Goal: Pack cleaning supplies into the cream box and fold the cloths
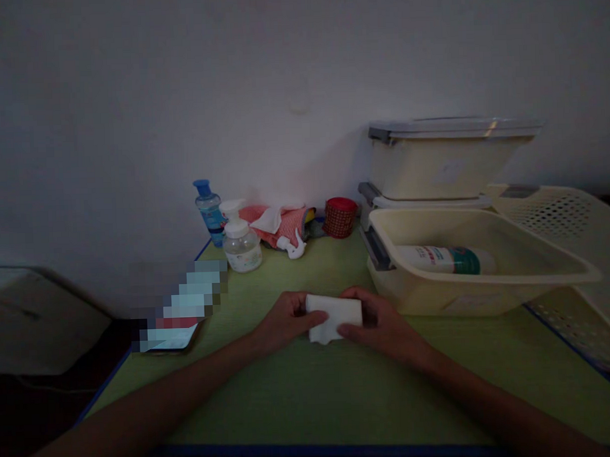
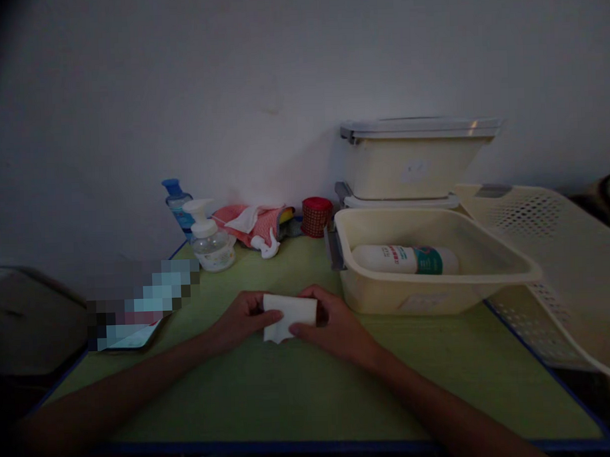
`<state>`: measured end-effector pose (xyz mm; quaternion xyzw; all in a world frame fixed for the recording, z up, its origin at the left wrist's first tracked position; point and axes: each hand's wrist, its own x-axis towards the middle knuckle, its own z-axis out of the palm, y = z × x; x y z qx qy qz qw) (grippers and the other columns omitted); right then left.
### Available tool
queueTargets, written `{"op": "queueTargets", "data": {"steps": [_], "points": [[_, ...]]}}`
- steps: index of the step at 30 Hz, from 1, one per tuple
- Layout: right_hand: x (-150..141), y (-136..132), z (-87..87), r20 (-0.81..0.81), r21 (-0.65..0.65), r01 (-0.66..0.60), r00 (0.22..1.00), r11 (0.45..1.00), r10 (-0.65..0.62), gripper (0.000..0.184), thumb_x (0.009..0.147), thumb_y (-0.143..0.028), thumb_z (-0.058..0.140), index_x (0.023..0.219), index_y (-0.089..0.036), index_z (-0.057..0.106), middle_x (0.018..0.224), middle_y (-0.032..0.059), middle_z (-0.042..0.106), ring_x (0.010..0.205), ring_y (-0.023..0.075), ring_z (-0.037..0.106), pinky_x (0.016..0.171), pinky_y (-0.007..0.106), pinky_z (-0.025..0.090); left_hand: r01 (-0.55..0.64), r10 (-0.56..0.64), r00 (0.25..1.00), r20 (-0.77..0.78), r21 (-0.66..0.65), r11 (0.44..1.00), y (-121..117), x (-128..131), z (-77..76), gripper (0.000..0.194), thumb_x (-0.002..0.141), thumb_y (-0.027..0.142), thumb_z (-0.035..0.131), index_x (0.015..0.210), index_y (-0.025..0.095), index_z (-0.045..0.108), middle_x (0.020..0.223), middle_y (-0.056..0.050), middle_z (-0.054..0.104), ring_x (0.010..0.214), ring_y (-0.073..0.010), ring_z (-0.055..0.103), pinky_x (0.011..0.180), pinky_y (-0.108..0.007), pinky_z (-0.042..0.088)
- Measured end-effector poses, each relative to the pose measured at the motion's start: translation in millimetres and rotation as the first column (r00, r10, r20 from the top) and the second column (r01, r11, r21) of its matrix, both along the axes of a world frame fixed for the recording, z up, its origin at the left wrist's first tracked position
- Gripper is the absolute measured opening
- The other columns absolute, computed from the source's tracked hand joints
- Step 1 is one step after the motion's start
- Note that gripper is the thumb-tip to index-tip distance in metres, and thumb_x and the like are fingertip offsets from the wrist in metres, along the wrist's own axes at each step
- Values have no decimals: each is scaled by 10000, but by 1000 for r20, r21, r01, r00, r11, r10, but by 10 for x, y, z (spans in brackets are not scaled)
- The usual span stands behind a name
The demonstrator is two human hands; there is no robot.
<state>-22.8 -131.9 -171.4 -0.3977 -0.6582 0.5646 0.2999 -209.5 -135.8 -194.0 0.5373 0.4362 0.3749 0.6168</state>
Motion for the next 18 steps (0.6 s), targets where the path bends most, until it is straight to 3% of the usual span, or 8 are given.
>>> {"op": "queueTargets", "data": {"steps": [5, 11, 18], "points": [[5, 32, -25, -2, -41, 43, 999, 998, -43, 296, 605, -287, 659, 816, -179, 483, 693, -20, 548, 627, 113, 531, 565, 233, 429, -19, 19, 999, 27, -13, 1000, 20, 12, 5, 346, 571, 312, 753, 795, 89, 611, 703, -34, 655, 608, -130, 594, 567, -232, 460], [17, 89, -60, 1, -48, 181, 984, 982, -181, 323, 564, -297, 672, 800, -186, 481, 649, -36, 540, 569, 105, 514, 520, 226, 405, -10, 15, 996, 84, -66, 998, 36, 2, 24, 482, 516, 271, 793, 916, 87, 596, 835, -76, 672, 673, -158, 637, 590, -256, 503], [40, 121, -91, 16, -77, 150, 989, 986, -149, 359, 542, -312, 698, 811, -180, 500, 660, -24, 559, 583, 116, 530, 540, 242, 439, -6, 14, 996, 92, -82, 997, 34, -9, 16, 392, 553, 292, 777, 829, 89, 586, 783, -67, 665, 590, -150, 638, 541, -254, 512]]}}
